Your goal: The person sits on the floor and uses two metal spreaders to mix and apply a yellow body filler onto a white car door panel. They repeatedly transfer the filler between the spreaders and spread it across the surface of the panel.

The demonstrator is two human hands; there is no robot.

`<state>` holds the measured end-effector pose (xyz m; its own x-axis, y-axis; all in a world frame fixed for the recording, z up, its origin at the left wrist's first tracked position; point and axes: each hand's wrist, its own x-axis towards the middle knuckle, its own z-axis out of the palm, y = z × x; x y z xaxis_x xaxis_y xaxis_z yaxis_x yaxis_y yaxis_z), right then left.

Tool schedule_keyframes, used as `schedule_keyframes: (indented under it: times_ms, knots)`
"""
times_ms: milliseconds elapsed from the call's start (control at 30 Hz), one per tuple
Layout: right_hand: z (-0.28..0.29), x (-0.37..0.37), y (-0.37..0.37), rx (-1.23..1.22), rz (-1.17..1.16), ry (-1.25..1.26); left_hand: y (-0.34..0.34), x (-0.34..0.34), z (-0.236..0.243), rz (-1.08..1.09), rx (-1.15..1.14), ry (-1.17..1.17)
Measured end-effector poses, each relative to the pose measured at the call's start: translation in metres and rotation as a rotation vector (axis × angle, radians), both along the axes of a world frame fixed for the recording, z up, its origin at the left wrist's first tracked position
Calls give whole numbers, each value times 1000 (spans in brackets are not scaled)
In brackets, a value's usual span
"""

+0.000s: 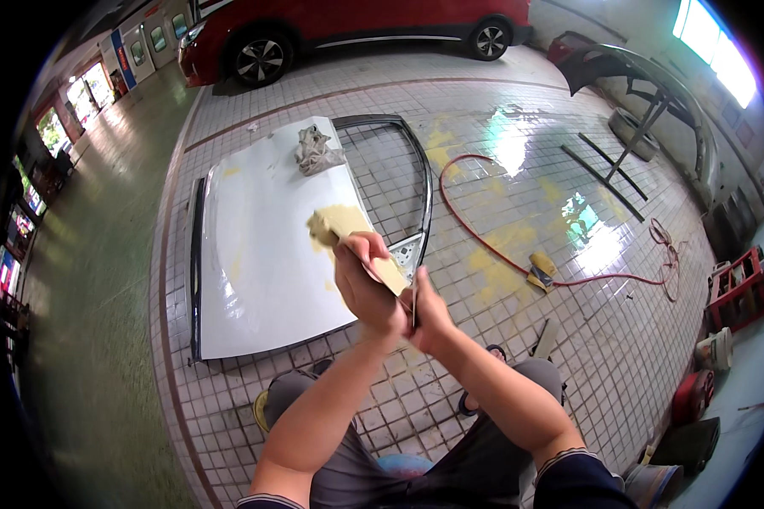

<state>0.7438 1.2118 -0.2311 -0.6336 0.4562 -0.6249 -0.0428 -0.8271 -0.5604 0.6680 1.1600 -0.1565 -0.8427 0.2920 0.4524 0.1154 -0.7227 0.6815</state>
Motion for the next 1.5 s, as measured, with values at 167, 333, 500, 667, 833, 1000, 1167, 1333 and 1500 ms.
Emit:
schedule_keyframes:
  times_ms: [167,333,500,667,833,1000,1167,1333,1500]
  knots:
    - [50,14,40,365,-323,172,-20,-48,16,-89,-447,81]
    - [59,28,48,772,-461,379,-28,-43,17,-57,-554,389]
    - [67,30,36,762,-470,424,-41,-43,17,-76,-667,577]
    - [64,33,35,1037,-442,515,-46,-37,22,-3,-841,723]
    - [93,40,22,1490,-395,419,-43,-31,26,78,-975,793]
    - [104,53,31,1839,-181,256,-44,-32,21,74,-926,791]
    - [107,61,34,1919,-51,211,-44,-31,20,77,-884,785]
    - [106,66,36,1970,4,191,-44,-31,15,116,-898,800]
    - [107,73,37,1948,69,166,-43,-28,11,176,-905,841]
